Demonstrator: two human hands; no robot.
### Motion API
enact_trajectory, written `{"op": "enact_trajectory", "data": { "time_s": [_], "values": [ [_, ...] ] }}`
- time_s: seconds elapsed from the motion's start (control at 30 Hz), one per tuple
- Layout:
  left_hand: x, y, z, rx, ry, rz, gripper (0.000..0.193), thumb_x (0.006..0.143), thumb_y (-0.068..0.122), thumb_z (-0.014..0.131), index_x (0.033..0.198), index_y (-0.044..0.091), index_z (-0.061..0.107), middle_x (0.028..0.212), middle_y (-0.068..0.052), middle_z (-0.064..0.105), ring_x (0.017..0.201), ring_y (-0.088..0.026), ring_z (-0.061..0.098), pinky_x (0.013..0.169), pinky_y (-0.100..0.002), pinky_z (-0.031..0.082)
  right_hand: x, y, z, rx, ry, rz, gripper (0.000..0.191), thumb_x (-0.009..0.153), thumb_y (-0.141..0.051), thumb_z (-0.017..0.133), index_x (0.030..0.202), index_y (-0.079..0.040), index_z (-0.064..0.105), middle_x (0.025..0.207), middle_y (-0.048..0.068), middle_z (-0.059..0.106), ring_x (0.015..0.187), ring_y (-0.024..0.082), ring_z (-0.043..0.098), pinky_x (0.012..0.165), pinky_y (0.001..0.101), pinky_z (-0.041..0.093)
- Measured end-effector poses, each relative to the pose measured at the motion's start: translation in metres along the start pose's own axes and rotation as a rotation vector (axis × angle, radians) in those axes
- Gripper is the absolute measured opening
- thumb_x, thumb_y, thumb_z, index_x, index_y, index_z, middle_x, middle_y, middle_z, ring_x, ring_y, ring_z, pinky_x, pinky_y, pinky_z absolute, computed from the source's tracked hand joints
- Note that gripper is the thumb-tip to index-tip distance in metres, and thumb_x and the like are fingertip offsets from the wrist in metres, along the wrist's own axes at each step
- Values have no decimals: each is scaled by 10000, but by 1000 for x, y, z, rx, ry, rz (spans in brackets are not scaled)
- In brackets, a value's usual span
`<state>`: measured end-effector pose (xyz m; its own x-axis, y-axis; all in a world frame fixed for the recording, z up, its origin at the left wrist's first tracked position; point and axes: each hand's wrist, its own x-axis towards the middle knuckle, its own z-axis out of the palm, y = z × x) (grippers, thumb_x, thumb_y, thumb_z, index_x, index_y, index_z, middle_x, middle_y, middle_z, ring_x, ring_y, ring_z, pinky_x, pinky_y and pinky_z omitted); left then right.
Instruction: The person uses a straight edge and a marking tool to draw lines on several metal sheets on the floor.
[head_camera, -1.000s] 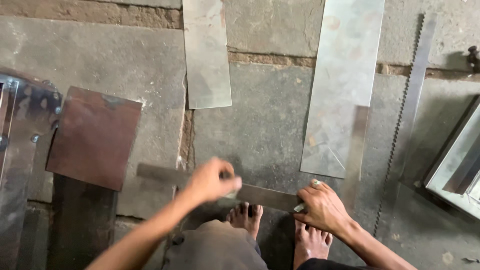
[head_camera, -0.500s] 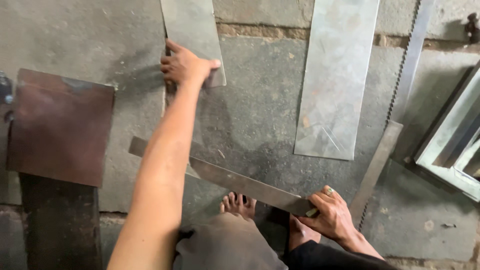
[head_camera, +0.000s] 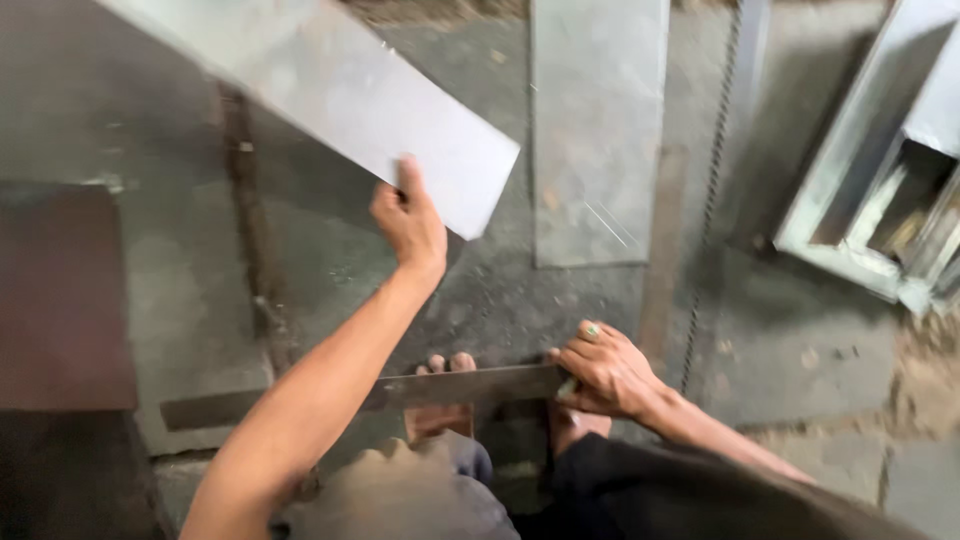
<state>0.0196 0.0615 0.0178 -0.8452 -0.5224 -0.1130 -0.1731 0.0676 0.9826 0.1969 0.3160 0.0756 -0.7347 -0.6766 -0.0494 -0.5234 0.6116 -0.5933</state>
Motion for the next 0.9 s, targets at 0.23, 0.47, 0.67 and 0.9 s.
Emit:
{"op": "enact_trajectory", "data": {
  "time_s": [0.23, 0.47, 0.67, 0.9],
  "values": [
    [-73, -30, 19, -260, -480, -853, 413, 919, 387, 757, 700, 74, 599, 638, -41, 647, 496, -147, 626, 361, -308, 347, -14, 5, 4, 6, -131, 24, 547, 639, -354, 813, 1092, -82, 669, 873, 51, 633, 933, 317, 585, 859, 476, 493],
    [-56, -13, -3, -390, -303, -602, 436, 942, 359, 768, 656, 105, 558, 598, -54, 598, 501, -148, 619, 351, -278, 324, -23, 28, -12, -19, -54, 53, 294, 672, -322, 807, 796, -116, 639, 760, 56, 616, 846, 289, 610, 838, 439, 505],
    [-56, -4, 12, -320, -426, -705, 454, 956, 362, 736, 639, 91, 556, 614, -114, 669, 394, -142, 482, 319, -270, 298, -18, 36, -16, 45, -6, 93, 408, 643, -390, 866, 803, -89, 641, 739, 78, 623, 839, 311, 606, 814, 448, 492],
    [-74, 43, 18, 762, -1093, -192, 405, 936, 460, 655, 1052, 105, 811, 888, -57, 805, 697, -227, 682, 695, -365, 537, -34, 39, -5, 69, 2, 72, 403, 673, -397, 835, 802, -100, 595, 806, 87, 612, 911, 331, 612, 953, 469, 496]
  ]
}}
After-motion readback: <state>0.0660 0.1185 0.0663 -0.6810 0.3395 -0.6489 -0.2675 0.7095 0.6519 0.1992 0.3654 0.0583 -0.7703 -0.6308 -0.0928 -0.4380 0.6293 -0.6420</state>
